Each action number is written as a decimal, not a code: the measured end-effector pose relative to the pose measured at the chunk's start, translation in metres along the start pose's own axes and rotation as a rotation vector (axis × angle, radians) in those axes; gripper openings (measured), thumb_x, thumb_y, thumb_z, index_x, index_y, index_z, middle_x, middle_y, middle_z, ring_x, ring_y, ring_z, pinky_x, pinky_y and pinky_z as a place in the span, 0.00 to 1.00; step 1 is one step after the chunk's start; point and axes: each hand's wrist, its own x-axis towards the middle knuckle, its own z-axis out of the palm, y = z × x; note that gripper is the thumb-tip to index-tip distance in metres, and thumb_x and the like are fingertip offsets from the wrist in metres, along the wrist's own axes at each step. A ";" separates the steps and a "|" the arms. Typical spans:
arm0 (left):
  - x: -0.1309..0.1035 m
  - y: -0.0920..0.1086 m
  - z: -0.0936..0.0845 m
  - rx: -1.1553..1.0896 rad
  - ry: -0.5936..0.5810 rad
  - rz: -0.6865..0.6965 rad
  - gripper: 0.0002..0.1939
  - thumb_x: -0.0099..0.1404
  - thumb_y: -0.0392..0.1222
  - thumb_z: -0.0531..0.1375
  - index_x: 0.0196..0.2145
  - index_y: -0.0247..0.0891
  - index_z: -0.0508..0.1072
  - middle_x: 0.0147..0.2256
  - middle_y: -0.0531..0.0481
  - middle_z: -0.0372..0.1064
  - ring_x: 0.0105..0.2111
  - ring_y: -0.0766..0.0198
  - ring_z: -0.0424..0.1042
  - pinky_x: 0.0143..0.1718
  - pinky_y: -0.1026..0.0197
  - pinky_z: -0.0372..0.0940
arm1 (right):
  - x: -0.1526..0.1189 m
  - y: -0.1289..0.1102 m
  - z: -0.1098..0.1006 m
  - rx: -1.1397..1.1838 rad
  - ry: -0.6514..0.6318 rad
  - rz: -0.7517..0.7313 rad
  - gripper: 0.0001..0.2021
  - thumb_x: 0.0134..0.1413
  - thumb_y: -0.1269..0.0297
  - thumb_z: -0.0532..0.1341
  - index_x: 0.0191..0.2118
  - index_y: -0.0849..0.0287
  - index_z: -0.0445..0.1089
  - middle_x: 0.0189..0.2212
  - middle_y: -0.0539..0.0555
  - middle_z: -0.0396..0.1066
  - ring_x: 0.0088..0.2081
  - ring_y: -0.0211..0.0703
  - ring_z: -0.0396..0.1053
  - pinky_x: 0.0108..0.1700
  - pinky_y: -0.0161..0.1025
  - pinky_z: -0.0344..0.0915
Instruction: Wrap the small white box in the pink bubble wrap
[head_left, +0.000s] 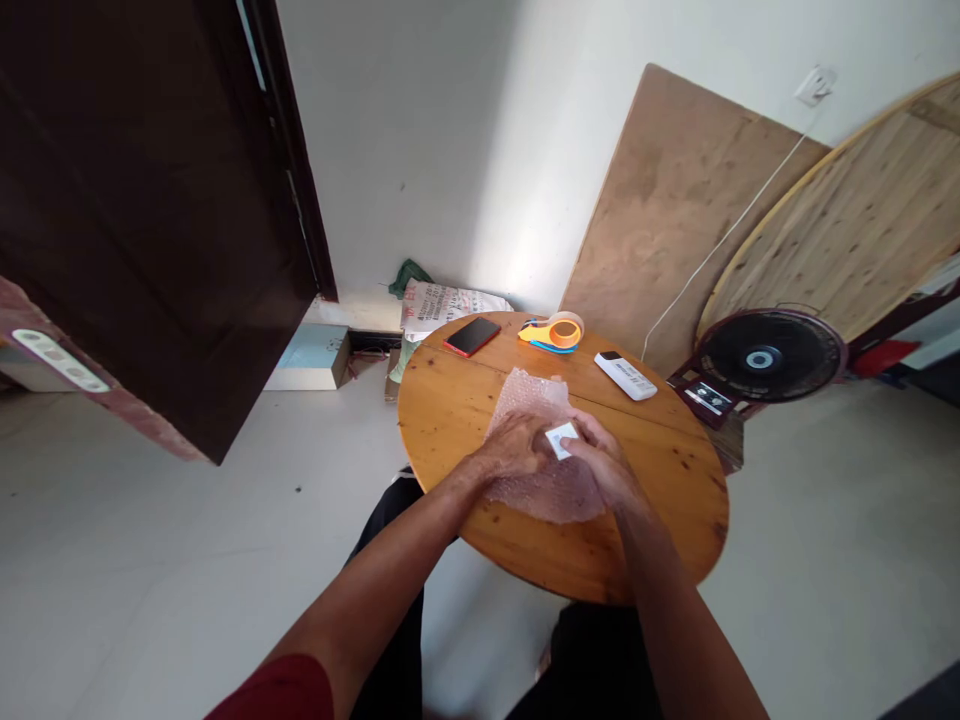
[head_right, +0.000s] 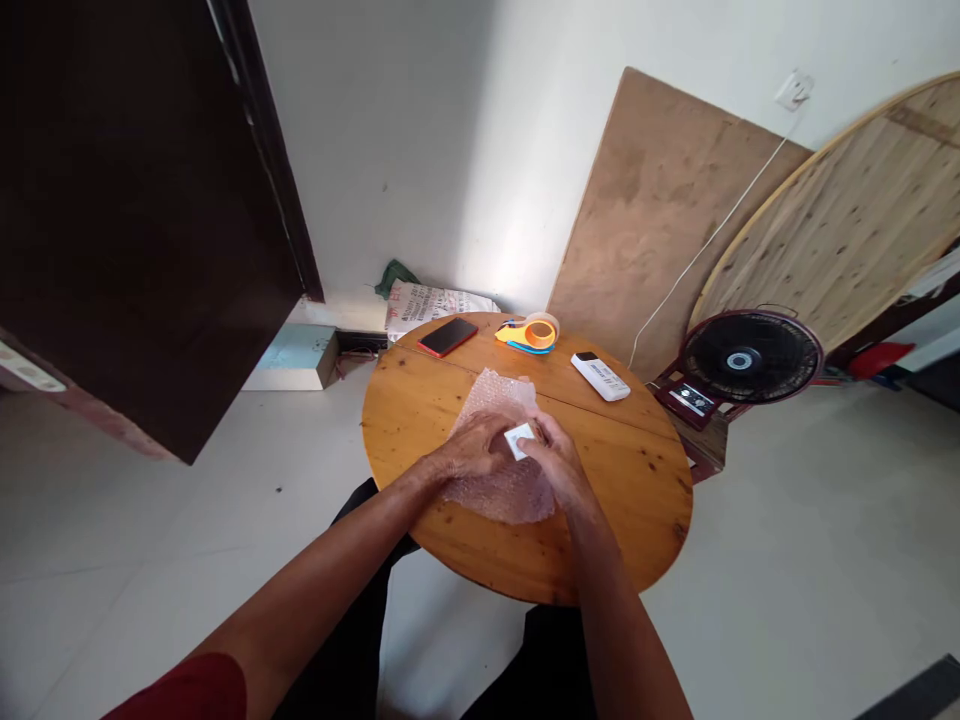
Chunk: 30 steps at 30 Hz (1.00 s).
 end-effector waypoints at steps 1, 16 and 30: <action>0.002 -0.003 0.002 -0.109 0.045 -0.045 0.28 0.55 0.36 0.58 0.55 0.41 0.66 0.54 0.46 0.67 0.53 0.54 0.66 0.55 0.53 0.62 | 0.000 0.005 -0.004 -0.001 0.014 0.008 0.29 0.43 0.60 0.64 0.54 0.57 0.64 0.46 0.54 0.72 0.45 0.48 0.70 0.46 0.43 0.65; 0.022 -0.027 0.023 -0.306 0.297 -0.328 0.20 0.59 0.35 0.57 0.50 0.37 0.69 0.37 0.48 0.73 0.37 0.63 0.72 0.45 0.58 0.68 | -0.002 0.027 -0.004 -0.531 -0.069 -0.231 0.36 0.44 0.65 0.62 0.62 0.58 0.54 0.62 0.61 0.56 0.59 0.51 0.60 0.58 0.50 0.58; 0.019 -0.024 0.018 -0.213 0.271 -0.287 0.20 0.60 0.38 0.57 0.50 0.35 0.70 0.39 0.46 0.74 0.39 0.62 0.72 0.46 0.59 0.67 | -0.006 0.027 -0.004 -0.432 -0.070 -0.166 0.30 0.44 0.66 0.60 0.57 0.56 0.62 0.51 0.57 0.70 0.50 0.51 0.69 0.50 0.48 0.66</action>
